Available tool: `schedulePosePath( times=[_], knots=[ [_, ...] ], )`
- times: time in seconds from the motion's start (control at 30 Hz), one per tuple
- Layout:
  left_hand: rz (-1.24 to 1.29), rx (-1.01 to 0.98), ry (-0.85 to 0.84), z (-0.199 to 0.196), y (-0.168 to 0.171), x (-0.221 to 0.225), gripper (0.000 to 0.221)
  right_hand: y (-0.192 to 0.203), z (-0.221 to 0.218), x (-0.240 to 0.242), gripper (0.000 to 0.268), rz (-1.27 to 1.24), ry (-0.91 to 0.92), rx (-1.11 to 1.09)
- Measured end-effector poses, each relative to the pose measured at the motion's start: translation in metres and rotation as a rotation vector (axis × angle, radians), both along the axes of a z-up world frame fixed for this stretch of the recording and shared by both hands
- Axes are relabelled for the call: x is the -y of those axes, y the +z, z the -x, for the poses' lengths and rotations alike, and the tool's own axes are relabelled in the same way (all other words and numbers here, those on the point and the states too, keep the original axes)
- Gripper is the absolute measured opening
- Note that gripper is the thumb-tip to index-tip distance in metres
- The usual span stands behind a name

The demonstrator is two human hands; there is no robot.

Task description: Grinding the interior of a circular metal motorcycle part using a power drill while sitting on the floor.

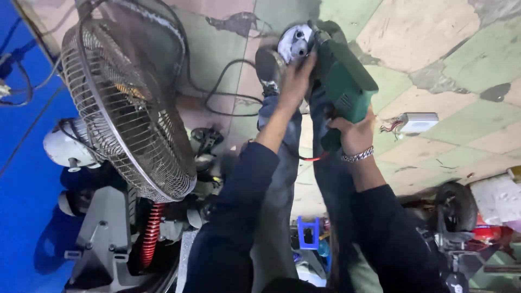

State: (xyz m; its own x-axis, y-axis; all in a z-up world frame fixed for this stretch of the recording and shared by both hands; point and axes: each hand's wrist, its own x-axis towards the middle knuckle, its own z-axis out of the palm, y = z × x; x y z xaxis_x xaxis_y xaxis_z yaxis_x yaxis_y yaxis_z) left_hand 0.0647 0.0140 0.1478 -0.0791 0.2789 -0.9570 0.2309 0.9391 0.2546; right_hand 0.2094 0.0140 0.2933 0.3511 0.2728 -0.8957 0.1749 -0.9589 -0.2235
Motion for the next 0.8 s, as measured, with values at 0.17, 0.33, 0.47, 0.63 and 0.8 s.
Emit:
schedulePosePath(
  times=[0.17,0.33,0.47,0.63,0.8],
  knots=[
    [-0.095,-0.223,-0.228,0.0,-0.029,-0.005,0.058,-0.005,-0.006,0.013,0.06,0.059,-0.017,0.08],
    [-0.558,-0.417,-0.995,0.019,-0.161,0.016,0.07,-0.012,-0.025,0.033,0.037,-0.237,-0.249,-0.159],
    [-0.462,-0.314,-0.963,0.037,-0.173,-0.006,0.051,-0.003,-0.025,0.043,0.039,-0.218,-0.354,-0.181],
    [-0.74,-0.118,-0.879,0.068,-0.158,-0.013,0.065,0.001,-0.028,0.052,0.034,-0.273,-0.426,-0.304],
    [-0.843,-0.087,-0.769,0.077,-0.143,-0.004,0.063,0.011,-0.023,0.026,0.049,-0.24,-0.443,-0.271]
  ],
)
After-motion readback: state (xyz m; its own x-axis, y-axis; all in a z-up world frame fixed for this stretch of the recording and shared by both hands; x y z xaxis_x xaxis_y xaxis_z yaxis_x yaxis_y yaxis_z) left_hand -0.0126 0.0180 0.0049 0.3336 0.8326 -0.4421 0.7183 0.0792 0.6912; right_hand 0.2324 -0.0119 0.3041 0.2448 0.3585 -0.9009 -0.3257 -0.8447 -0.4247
